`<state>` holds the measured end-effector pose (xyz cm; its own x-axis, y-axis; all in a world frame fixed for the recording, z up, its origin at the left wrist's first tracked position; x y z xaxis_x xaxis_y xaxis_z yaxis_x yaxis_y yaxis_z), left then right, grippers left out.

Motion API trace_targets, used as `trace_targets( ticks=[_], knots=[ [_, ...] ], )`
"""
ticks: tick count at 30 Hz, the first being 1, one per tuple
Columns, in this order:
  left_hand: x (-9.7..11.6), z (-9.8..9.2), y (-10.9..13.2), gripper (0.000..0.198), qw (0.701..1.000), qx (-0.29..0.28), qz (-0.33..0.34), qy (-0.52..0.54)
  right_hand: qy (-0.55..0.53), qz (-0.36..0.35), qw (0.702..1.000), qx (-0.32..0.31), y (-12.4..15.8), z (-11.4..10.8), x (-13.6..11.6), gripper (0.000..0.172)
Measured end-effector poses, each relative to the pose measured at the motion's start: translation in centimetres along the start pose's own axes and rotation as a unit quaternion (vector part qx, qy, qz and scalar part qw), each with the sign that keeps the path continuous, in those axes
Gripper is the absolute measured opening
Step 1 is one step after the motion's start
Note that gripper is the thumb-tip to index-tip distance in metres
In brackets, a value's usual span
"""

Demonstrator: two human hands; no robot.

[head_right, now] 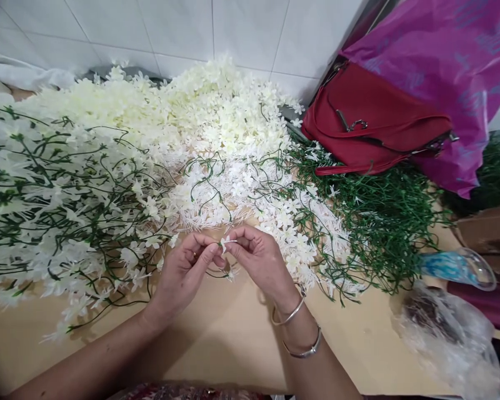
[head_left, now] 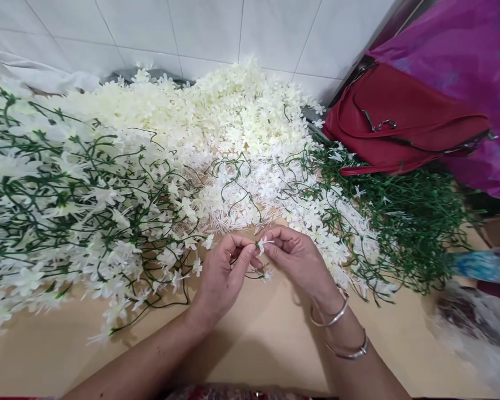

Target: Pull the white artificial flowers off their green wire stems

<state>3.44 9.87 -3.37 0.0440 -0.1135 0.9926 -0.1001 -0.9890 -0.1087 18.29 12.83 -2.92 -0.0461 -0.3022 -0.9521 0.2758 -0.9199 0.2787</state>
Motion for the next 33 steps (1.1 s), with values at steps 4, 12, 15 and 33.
trace_targets(
  ticks=[4,12,15,33],
  knots=[
    [0.1,-0.1,0.0,0.02,1.0,0.001,-0.001,-0.003,0.015,0.018,1.0,0.01,0.1,0.0,0.2,0.022],
    [0.3,0.0,0.0,0.02,1.0,-0.011,0.003,-0.027,0.05,0.019,0.999,-0.002,0.0,0.0,0.2,0.017],
    [0.4,0.0,-0.2,0.02,1.0,-0.007,0.013,-0.025,0.047,0.008,0.999,-0.003,-0.2,0.1,0.3,0.02],
    [13.5,-9.9,2.8,0.043,0.892,0.311,0.235,-0.229,0.279,-0.128,0.951,-0.045,2.2,0.6,-3.6,0.022]
  ],
)
Point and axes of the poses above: each hand's wrist, its own y-axis away from the middle knuckle, its own z-axis out of the palm, x = y × z, the point moved 7 cm from there along -y, towards the middle knuckle, and after that the axes turned 8 degrees about z, right-handed, at the moved point
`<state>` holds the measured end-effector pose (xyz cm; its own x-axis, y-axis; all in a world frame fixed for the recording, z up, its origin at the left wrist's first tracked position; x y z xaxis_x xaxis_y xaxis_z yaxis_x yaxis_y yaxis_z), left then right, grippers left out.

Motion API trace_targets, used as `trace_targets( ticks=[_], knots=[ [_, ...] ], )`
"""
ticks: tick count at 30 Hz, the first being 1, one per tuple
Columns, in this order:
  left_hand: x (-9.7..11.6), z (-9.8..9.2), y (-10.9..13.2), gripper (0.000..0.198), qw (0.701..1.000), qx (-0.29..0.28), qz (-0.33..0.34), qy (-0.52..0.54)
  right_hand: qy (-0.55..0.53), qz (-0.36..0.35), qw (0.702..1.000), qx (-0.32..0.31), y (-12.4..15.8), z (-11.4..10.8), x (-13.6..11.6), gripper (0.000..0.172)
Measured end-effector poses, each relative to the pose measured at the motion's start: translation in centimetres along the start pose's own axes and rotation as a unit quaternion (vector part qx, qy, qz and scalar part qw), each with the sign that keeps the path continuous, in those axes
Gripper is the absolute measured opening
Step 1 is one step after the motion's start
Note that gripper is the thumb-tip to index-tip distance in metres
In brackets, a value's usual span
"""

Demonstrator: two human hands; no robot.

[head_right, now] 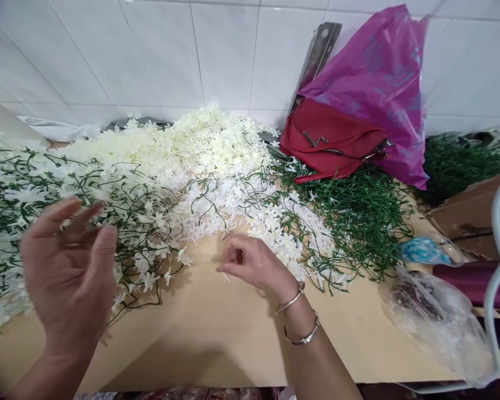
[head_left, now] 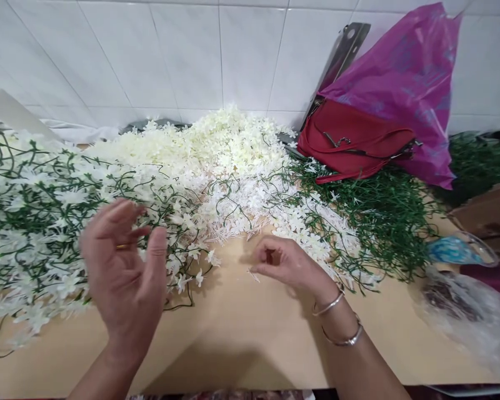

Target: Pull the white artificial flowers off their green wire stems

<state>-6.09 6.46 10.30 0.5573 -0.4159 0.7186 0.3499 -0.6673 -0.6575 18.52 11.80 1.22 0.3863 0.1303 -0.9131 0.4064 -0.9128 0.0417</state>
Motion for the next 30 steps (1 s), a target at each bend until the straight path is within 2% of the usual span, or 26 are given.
trace_targets(
  ticks=[1,3,6,8,11,14,16,18,20,21,25,30],
  knots=[
    [0.4,-0.5,-0.2,0.046,0.998,0.025,0.032,-0.044,0.058,-0.01,0.998,-0.009,0.1,0.3,-0.2,0.024],
    [1.0,-0.5,-0.1,0.047,0.989,0.046,0.09,-0.112,0.171,-0.022,0.985,-0.012,0.2,0.7,-0.4,0.028],
    [1.2,1.3,0.2,0.049,0.979,0.019,0.142,-0.147,0.249,-0.027,0.968,-0.012,0.2,0.7,-0.1,0.024],
    [0.5,2.2,0.1,0.052,0.98,0.001,0.129,-0.152,0.257,-0.032,0.966,-0.007,0.1,0.5,0.1,0.02],
    [-0.1,2.3,-0.3,0.059,0.979,0.009,0.108,-0.17,0.271,-0.023,0.96,0.062,0.1,-0.8,0.1,0.021],
    [1.2,2.6,0.2,0.055,0.971,0.019,0.166,-0.169,0.26,-0.006,0.954,0.146,0.3,-2.1,-0.3,0.022],
    [2.2,4.2,1.2,0.042,0.97,-0.035,0.207,-0.125,0.233,-0.003,0.957,0.176,0.5,-2.4,-0.5,0.023],
    [2.6,7.4,2.8,0.037,0.957,-0.163,0.229,-0.063,0.207,-0.002,0.958,0.199,0.5,-2.6,-0.4,0.022],
    [2.3,10.7,4.6,0.034,0.931,-0.281,0.228,-0.038,0.189,0.001,0.953,0.236,0.5,-3.1,0.0,0.018],
    [1.8,11.9,5.1,0.031,0.926,-0.311,0.213,-0.035,0.183,0.003,0.949,0.256,0.5,-3.3,0.3,0.016],
    [-0.5,14.9,5.8,0.02,0.916,-0.355,0.17,-0.076,0.17,0.006,0.933,0.318,0.6,-4.1,0.9,0.014],
    [-1.4,15.8,5.4,0.02,0.909,-0.353,0.18,-0.132,0.154,-0.002,0.926,0.345,0.8,-4.1,0.5,0.014]
  ],
)
Point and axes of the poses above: each hand's wrist, its own y-axis away from the middle knuckle, its own z-axis out of the palm, x = y × z, the point moved 7 cm from there along -y, towards the middle knuckle, and after that the axes turned 8 degrees about z, right-handed, at the moved point
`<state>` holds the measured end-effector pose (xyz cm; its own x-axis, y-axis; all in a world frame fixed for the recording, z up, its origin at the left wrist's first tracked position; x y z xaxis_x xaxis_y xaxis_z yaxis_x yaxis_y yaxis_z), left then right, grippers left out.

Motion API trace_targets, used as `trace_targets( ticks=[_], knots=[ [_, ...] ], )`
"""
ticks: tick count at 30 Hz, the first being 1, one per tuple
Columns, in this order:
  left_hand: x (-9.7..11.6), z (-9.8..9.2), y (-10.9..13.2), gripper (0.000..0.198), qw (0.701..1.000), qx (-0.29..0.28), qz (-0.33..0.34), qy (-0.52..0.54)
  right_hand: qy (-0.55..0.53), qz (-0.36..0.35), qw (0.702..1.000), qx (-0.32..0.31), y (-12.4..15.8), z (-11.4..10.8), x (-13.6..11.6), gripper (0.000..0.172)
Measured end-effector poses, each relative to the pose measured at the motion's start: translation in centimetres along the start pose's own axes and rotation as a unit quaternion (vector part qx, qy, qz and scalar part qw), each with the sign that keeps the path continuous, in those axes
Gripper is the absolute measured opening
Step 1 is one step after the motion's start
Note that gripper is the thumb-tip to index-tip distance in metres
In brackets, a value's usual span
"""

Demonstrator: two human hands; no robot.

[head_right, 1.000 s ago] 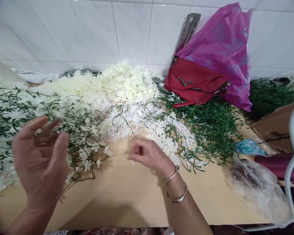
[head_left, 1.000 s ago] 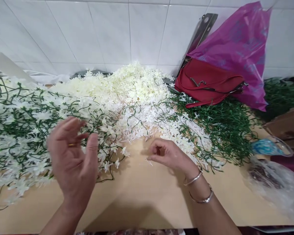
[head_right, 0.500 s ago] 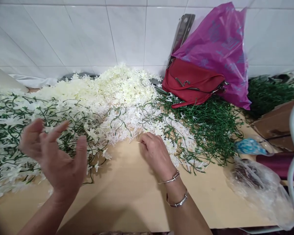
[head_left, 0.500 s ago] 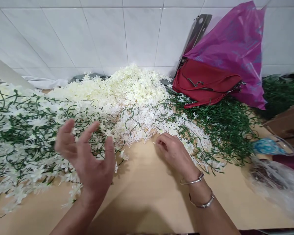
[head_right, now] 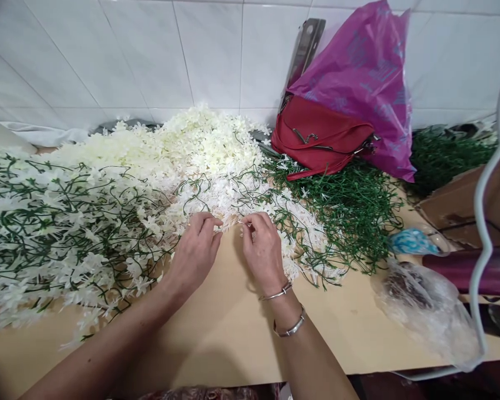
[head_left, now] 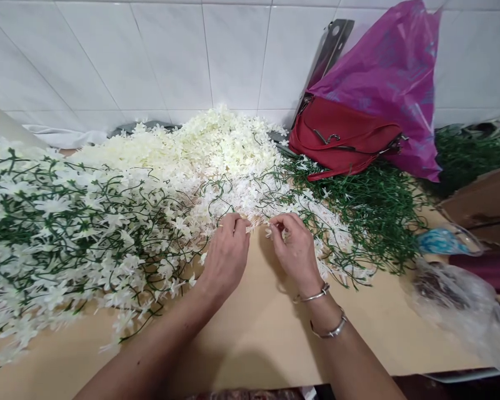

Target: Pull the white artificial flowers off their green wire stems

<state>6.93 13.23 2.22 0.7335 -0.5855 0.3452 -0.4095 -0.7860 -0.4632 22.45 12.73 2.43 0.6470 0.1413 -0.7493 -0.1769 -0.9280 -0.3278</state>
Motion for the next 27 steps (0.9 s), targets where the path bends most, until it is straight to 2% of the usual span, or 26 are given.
trace_targets(
  ticks=[5,9,12,16,17,19,21,23,25,27],
  knots=[
    [-1.5,-0.2,-0.4,0.046,0.996,-0.003,0.01,-0.087,-0.006,-0.003,1.0,-0.019,0.1,0.5,-0.1,0.015],
    [-2.4,-0.7,-0.9,0.027,0.994,0.015,0.05,-0.099,-0.011,0.004,1.0,-0.028,0.2,0.9,0.1,0.014],
    [-2.1,-2.4,-1.5,0.016,0.992,0.073,0.074,-0.073,-0.049,0.019,0.998,-0.022,0.1,0.9,0.4,0.013],
    [-0.2,-6.5,-1.6,0.013,0.969,0.21,0.125,-0.012,-0.144,0.053,0.988,-0.008,0.0,0.9,0.9,0.009],
    [0.2,-7.2,-1.4,0.014,0.964,0.232,0.126,0.027,-0.177,0.07,0.982,-0.013,0.0,1.0,1.1,0.007],
    [0.1,-7.8,-0.9,0.013,0.957,0.246,0.08,0.129,-0.234,0.102,0.966,-0.032,0.1,1.4,1.5,0.003],
    [-0.4,-6.7,0.0,0.009,0.945,0.218,-0.008,0.245,-0.264,0.122,0.956,-0.046,0.2,1.8,1.7,0.005],
    [-0.6,-4.4,1.2,0.009,0.93,0.146,-0.068,0.33,-0.271,0.133,0.952,-0.049,0.3,2.0,1.8,0.009],
    [0.1,-2.1,2.3,0.009,0.94,0.042,-0.064,0.334,-0.265,0.134,0.954,-0.042,0.3,2.0,2.0,0.013],
    [0.8,-0.5,3.2,0.011,0.956,-0.045,-0.028,0.29,-0.249,0.128,0.96,-0.032,0.3,1.8,2.2,0.013]
  ],
)
Point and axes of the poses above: each hand's wrist, its own y-axis away from the middle knuckle, its own z-axis out of the palm, x = y × z, the point moved 7 cm from there along -y, towards the middle knuckle, and after that the axes turned 8 degrees about z, right-handed, at the moved point
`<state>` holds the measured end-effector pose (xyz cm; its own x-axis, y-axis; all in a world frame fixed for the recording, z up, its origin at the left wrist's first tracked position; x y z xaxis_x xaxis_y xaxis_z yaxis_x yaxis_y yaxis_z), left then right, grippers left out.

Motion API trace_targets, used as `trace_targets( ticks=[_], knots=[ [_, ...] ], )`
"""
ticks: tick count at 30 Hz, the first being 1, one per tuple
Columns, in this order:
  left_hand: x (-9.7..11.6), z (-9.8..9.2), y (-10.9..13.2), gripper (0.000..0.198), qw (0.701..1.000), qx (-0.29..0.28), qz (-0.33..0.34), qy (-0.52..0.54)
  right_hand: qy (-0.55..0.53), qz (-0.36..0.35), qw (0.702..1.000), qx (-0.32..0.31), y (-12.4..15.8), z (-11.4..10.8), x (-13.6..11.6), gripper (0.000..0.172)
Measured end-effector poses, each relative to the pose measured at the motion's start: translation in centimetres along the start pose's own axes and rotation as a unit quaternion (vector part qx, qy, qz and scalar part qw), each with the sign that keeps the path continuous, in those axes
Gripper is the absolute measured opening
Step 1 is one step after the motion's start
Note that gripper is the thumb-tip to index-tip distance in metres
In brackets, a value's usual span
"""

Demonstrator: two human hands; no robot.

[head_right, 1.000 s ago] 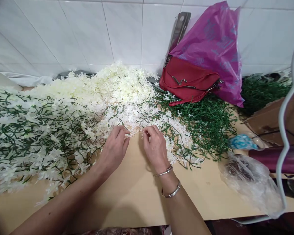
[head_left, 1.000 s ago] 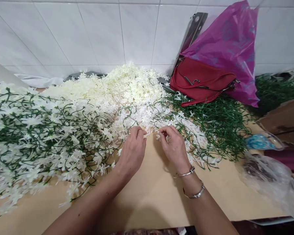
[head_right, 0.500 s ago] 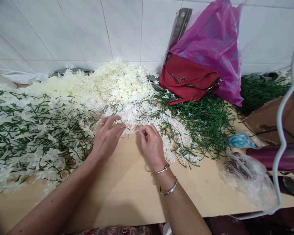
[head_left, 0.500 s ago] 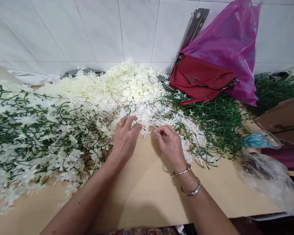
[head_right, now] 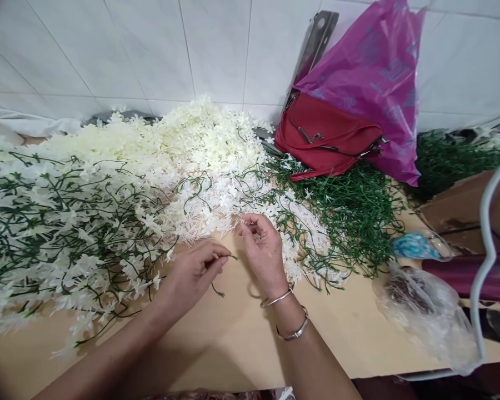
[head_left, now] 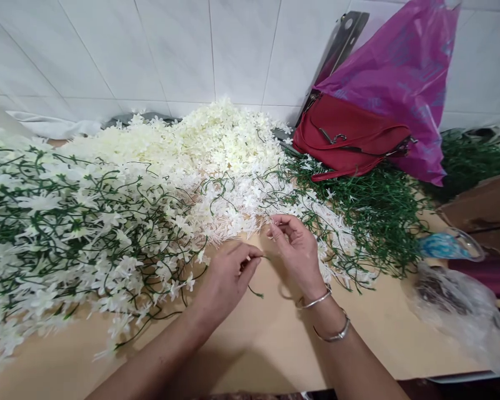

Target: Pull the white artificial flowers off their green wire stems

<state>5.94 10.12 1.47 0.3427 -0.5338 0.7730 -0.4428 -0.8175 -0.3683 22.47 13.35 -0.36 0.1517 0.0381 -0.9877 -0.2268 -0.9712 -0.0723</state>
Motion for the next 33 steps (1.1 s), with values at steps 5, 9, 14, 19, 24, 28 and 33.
trace_targets(
  ticks=[5,9,14,19,24,28,33],
  knots=[
    [0.1,0.5,0.0,0.012,0.993,-0.043,0.037,-0.105,0.047,-0.04,0.998,0.013,0.2,-0.3,-0.6,0.007],
    [-0.9,-1.1,-1.5,0.018,0.965,0.009,0.004,-0.262,0.07,-0.06,0.996,0.009,0.4,-0.1,-1.2,0.006],
    [-3.3,-1.6,-2.9,0.018,0.924,-0.021,-0.074,-0.375,0.07,-0.055,0.996,0.011,0.4,0.1,-1.4,0.006],
    [-3.6,-2.4,-3.1,0.016,0.915,-0.019,-0.091,-0.392,-0.093,0.059,0.993,-0.045,0.1,0.8,0.2,0.01],
    [-3.4,-3.2,-3.0,0.008,0.927,0.028,-0.056,-0.369,-0.177,0.096,0.978,-0.058,-0.1,0.9,0.7,0.015],
    [-4.1,-2.7,-2.8,0.007,0.93,0.001,-0.04,-0.366,-0.149,0.089,0.983,-0.055,-0.2,0.7,0.7,0.015],
    [-2.4,-4.2,-3.1,0.014,0.972,0.109,0.001,-0.21,-0.149,0.085,0.984,-0.055,-0.2,0.8,0.3,0.016]
  ],
)
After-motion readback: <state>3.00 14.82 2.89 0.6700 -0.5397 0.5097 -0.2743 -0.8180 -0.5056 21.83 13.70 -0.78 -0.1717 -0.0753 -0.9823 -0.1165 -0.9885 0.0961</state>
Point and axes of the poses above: each hand's wrist, its own y-axis away from the middle knuckle, its own z-axis out of the palm, x = y × z, the point moved 7 cm from there along -y, towards the middle knuckle, and after that the axes turned 8 degrees about z, right-handed, at the moved point
